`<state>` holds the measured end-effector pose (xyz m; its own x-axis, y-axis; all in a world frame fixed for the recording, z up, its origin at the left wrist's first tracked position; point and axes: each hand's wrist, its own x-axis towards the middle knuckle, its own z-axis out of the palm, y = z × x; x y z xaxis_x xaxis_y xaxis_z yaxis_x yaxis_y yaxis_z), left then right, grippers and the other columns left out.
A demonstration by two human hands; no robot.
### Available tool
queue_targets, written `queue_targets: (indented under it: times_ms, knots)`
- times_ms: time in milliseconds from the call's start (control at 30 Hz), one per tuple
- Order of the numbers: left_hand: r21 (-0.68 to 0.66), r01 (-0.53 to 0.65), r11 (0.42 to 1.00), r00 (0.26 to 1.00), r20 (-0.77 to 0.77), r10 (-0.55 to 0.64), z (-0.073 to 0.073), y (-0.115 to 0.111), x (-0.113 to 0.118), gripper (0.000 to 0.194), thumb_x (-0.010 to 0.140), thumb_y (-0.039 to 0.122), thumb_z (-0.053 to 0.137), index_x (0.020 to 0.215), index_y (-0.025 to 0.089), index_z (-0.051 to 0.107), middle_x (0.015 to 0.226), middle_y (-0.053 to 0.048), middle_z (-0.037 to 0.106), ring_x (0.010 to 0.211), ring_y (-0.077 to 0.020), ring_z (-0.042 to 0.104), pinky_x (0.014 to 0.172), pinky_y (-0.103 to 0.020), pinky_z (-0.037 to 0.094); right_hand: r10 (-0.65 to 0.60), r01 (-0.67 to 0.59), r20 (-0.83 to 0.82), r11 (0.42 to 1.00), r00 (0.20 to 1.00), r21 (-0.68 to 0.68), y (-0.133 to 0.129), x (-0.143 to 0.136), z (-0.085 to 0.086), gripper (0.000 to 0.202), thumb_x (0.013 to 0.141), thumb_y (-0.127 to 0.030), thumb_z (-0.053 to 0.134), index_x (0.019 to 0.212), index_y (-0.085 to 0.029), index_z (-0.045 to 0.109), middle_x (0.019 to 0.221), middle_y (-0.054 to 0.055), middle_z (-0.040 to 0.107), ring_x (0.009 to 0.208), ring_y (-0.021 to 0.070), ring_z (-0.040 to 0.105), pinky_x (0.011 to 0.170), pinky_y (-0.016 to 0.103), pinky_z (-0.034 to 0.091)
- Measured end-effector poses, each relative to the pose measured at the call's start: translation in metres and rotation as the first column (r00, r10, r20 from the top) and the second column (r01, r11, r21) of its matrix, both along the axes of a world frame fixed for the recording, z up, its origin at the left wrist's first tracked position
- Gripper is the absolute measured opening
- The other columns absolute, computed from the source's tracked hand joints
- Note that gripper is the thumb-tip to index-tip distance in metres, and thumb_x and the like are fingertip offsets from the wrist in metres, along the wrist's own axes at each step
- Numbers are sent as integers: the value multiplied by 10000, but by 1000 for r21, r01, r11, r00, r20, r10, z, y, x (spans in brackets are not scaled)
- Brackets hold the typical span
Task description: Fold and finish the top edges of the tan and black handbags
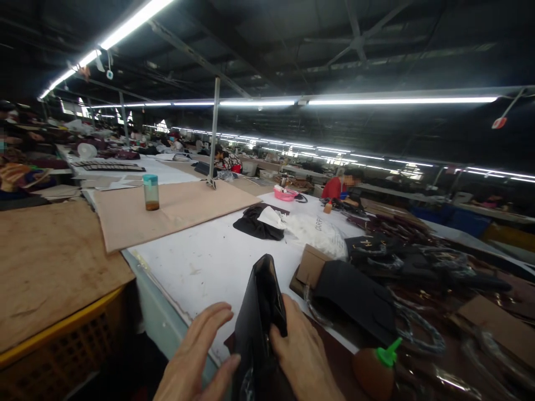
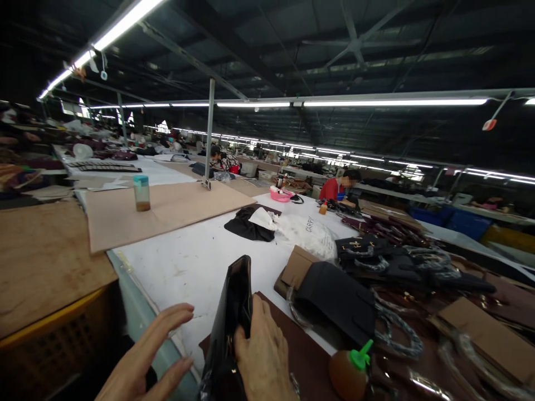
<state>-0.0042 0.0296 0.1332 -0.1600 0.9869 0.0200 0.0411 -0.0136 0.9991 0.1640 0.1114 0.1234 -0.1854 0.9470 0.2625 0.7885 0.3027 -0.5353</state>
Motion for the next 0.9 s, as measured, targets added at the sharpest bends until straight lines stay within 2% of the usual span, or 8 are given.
queue_targets:
  times_ms: [100, 200, 300, 367, 500, 633, 700, 900]
  knots:
    - [236, 171, 956, 906, -419, -59, 21, 30, 6, 177, 806, 330, 494, 905, 238, 608, 973, -69, 592, 905, -216, 535, 793, -268, 403, 39, -39, -4, 999, 999, 21, -1, -18, 2, 242, 725, -182, 451, 938, -241, 550, 871, 35, 631, 764, 192, 609, 633, 251, 413]
    - [178, 282, 943, 602, -798, -29, 39, 58, 7, 298, 870, 249, 342, 753, 182, 608, 771, -70, 615, 690, -191, 548, 658, -296, 384, 61, -61, 13, 998, 998, 34, -1, -27, 10, 246, 725, -150, 420, 920, -222, 553, 880, 51, 624, 792, 195, 598, 667, 258, 406]
    - [104, 286, 952, 307, -952, 11, 51, 67, 0, 364, 868, 269, 348, 657, 158, 622, 673, -97, 628, 676, -228, 548, 697, -371, 351, 117, -117, -2, 993, 993, 1, -2, -17, 35, 234, 707, -147, 419, 868, -225, 570, 851, 32, 625, 793, 187, 588, 691, 257, 406]
    - [93, 355, 930, 210, -978, 17, 57, 60, -8, 339, 843, 297, 410, 619, 162, 625, 628, -93, 626, 663, -227, 542, 731, -396, 331, 142, -145, -67, 989, 988, -33, -2, -1, 57, 224, 693, -187, 458, 866, -239, 590, 803, 6, 637, 761, 181, 586, 663, 244, 412]
    - [-35, 414, 910, 139, -985, -101, 58, 42, -27, 183, 731, 235, 538, 568, 177, 598, 577, -49, 606, 610, -190, 525, 674, -339, 334, 151, -169, -139, 978, 979, -125, 1, 34, 82, 218, 689, -261, 487, 847, -251, 637, 684, -16, 645, 640, 172, 585, 565, 229, 407]
    - [-142, 311, 940, 215, -953, -215, 44, 47, -44, 62, 654, 209, 557, 598, 186, 571, 657, -30, 598, 683, -198, 538, 568, -269, 325, 117, -117, -7, 986, 993, -115, -3, 45, 80, 264, 688, -326, 514, 902, -260, 653, 779, 13, 674, 721, 197, 602, 605, 243, 425]
    - [-122, 301, 946, 252, -946, -202, 37, 55, -45, 27, 635, 175, 529, 652, 192, 541, 751, -13, 590, 712, -181, 535, 575, -257, 336, 102, -96, 38, 986, 994, -137, -7, 43, 78, 296, 707, -350, 502, 950, -253, 641, 856, 27, 675, 792, 211, 604, 647, 254, 435]
    - [17, 168, 986, 375, -926, -48, 31, 63, -31, 287, 668, 144, 495, 942, 216, 448, 980, -12, 511, 733, -153, 538, 612, -262, 385, 41, -31, 33, 970, 999, -243, -9, 43, 76, 398, 725, -380, 496, 1083, -228, 581, 997, 42, 655, 916, 229, 595, 732, 270, 450]
